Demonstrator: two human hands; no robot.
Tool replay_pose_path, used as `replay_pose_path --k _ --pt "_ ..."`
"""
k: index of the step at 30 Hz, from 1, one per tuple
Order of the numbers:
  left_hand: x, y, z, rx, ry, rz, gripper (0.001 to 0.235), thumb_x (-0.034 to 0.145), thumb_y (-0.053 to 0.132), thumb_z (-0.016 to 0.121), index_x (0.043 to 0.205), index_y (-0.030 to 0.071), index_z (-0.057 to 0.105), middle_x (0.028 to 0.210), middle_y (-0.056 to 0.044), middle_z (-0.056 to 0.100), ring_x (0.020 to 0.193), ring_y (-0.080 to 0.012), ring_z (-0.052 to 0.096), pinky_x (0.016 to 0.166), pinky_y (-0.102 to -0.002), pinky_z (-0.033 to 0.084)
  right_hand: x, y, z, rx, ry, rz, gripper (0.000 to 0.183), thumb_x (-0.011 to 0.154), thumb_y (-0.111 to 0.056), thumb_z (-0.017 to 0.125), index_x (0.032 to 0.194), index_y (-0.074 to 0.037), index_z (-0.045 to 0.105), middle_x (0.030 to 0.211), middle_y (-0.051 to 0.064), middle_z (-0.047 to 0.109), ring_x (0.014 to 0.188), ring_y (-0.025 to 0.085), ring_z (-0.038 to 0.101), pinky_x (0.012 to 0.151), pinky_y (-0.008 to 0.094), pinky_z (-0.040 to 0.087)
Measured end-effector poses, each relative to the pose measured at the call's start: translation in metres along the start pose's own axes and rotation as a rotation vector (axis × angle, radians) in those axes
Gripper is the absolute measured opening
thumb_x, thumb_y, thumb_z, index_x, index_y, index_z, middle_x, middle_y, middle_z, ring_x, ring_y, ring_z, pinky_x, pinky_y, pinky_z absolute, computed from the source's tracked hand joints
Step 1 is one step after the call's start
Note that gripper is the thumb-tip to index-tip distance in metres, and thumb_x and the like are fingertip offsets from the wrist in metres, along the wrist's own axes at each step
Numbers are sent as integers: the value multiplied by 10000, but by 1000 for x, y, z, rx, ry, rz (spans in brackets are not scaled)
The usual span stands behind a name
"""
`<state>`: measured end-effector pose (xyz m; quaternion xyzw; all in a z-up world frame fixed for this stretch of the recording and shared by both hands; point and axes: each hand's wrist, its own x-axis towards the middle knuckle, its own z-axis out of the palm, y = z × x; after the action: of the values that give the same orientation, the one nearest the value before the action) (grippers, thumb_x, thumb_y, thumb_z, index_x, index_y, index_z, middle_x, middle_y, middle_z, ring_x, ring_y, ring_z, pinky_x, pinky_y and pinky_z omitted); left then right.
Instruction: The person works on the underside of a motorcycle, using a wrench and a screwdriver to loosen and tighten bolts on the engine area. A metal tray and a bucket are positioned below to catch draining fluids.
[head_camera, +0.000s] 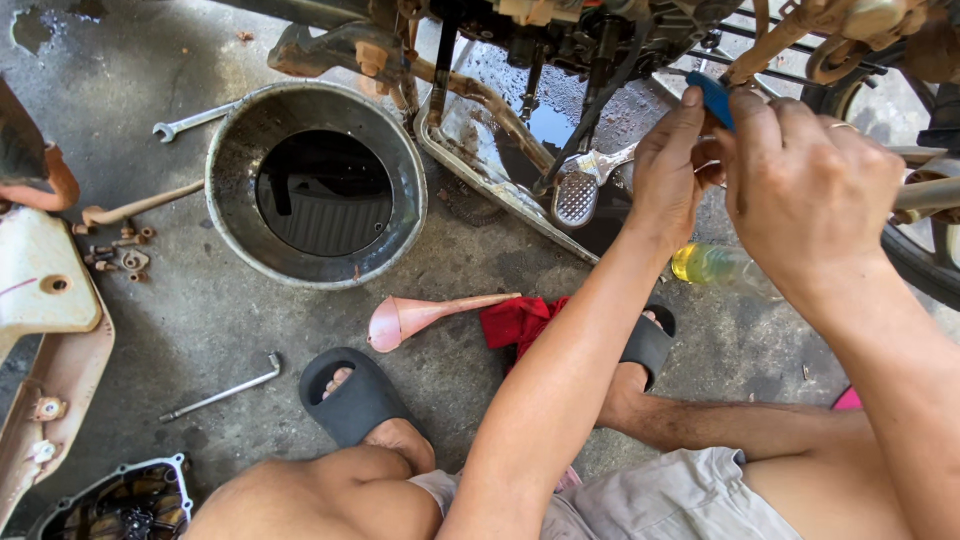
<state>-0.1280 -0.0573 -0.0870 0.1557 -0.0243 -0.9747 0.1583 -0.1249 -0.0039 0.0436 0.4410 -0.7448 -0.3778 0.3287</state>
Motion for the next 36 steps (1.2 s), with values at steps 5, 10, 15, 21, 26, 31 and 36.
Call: replay_pose_path --k 5,10,15,21,26,31,36 --pt "-1 -1 -6 3 -25 31 219 1000 413 697 905 217 714 745 88 683 594 -60 559 504 -225 387 0 -1 0 77 9 -18 276 1295 -578 537 1289 -368 717 897 -163 651 671 28 648 495 211 400" --pt "4 -3 -5 -17 2 1 213 1001 419 710 964 210 733 821 67 710 665 -89 574 524 -232 421 2 -2 6 146 19 21 304 1318 -548 529 1306 -333 743 906 -127 697 637 59 656 490 221 397" --pt "2 0 4 -14 -46 -2 212 1001 427 683 975 217 691 760 89 656 624 -54 567 489 -222 402 0 7 -5 164 -17 51 240 1282 -529 566 1321 -355 726 918 -136 669 644 115 650 495 274 408" --pt "0 2 5 -19 -66 5 230 1012 415 679 997 186 693 797 81 679 625 -35 601 515 -198 439 -3 11 2 292 -34 42 213 1236 -477 648 1312 -302 740 938 -72 699 655 184 673 506 317 432" --pt "5 -6 -11 -56 -6 -4 217 1027 391 668 999 179 707 792 70 689 610 -50 607 488 -215 437 -2 1 13 232 -8 -1 216 1233 -516 611 1264 -317 691 897 -99 655 654 154 666 490 297 435" --pt "8 -6 -16 -55 -22 23 187 1026 367 671 989 185 700 809 57 690 618 -69 582 527 -246 437 2 -4 13 246 -6 -3 197 1213 -494 642 1190 -302 679 876 -94 645 705 132 678 518 288 453" --pt "11 -4 -18 -102 94 2 222 976 394 713 907 184 692 723 77 684 582 -45 618 484 -207 468 6 -15 20 233 -51 6 191 1168 -499 603 1227 -335 680 867 -116 675 644 116 681 453 288 459"
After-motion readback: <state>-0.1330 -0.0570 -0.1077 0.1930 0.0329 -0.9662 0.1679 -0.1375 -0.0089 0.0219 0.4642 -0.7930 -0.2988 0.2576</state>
